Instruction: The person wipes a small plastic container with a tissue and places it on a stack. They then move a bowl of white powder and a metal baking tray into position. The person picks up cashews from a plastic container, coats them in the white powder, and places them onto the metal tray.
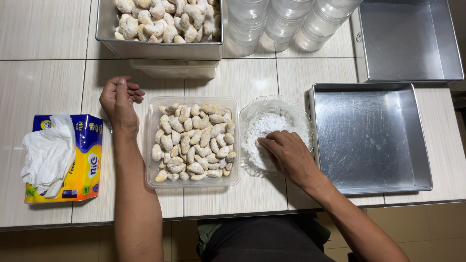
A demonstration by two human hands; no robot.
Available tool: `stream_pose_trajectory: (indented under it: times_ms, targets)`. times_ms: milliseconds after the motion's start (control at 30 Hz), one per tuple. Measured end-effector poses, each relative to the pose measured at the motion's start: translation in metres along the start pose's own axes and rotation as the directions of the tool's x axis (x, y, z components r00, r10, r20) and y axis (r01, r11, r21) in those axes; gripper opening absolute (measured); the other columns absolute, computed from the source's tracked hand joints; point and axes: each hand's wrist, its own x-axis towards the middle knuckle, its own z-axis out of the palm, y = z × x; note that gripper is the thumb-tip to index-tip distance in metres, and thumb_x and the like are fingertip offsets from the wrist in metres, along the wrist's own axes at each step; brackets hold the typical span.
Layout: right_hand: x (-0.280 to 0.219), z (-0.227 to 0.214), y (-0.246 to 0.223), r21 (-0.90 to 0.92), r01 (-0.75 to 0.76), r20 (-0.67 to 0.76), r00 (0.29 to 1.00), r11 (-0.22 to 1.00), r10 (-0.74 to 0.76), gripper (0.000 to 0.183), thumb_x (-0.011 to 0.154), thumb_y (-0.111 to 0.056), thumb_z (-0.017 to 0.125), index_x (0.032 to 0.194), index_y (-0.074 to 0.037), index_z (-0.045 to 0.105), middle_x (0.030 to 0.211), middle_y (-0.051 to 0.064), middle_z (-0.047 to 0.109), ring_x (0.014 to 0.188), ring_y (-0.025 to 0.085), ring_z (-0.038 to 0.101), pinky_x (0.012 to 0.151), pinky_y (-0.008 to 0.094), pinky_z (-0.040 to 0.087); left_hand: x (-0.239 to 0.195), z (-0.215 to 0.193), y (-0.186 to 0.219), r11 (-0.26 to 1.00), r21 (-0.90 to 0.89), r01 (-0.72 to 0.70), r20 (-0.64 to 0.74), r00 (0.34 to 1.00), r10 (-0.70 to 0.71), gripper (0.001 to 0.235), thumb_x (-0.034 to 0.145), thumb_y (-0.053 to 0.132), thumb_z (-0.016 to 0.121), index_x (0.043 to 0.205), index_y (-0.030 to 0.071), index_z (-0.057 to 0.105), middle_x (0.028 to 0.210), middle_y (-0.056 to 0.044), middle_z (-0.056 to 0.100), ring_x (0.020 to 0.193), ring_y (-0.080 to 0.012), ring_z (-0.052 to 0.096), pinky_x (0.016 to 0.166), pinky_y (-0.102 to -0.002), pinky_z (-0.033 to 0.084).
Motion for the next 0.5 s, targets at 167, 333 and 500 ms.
stream_pose_trajectory:
  times_ms: [167, 333, 500]
  targets:
    - [-0.0014, 0.0019, 0.0044, 0.159, -0.056, 0.000, 0.998, 0.986, 0.057, 0.025, 0.095, -0.009, 0.064, 0.116, -0.020, 0.073, 0.094, 0.004, 0.069, 0.079, 0.022, 0.065, 0.066, 0.034, 0.046, -0.0009, 0.0016, 0.0027, 1.000, 0.008, -0.008, 0.000, 1.000, 0.008, 0.021, 0.106, 0.025, 0.056, 0.112, 0.006, 0.063, 0.082, -0.011, 0.064, 0.068, -0.0159, 0.070, 0.059, -0.019, 0.056]
    - [-0.0013, 0.0032, 0.0039, 0.041, -0.064, -0.009, 0.998, 0.997, 0.065, 0.026, 0.095, -0.014, 0.068, 0.119, -0.023, 0.073, 0.097, 0.002, 0.067, 0.080, 0.020, 0.064, 0.066, 0.033, 0.048, 0.0001, 0.0003, 0.0010, 1.000, 0.011, -0.012, -0.001, 1.000, 0.012, 0.020, 0.106, 0.024, 0.057, 0.112, 0.006, 0.064, 0.083, -0.012, 0.065, 0.068, -0.0164, 0.070, 0.059, -0.020, 0.056]
    - [-0.0002, 0.0004, 0.0021, 0.062, -0.095, -0.003, 0.995, 0.994, 0.096, 0.030, 0.096, -0.012, 0.065, 0.121, -0.025, 0.073, 0.095, 0.003, 0.067, 0.079, 0.020, 0.064, 0.065, 0.032, 0.048, -0.0016, 0.0015, 0.0039, 1.000, 0.018, -0.015, -0.001, 1.000, 0.015, 0.020, 0.106, 0.024, 0.057, 0.112, 0.006, 0.063, 0.083, -0.012, 0.065, 0.068, -0.0162, 0.070, 0.059, -0.019, 0.056]
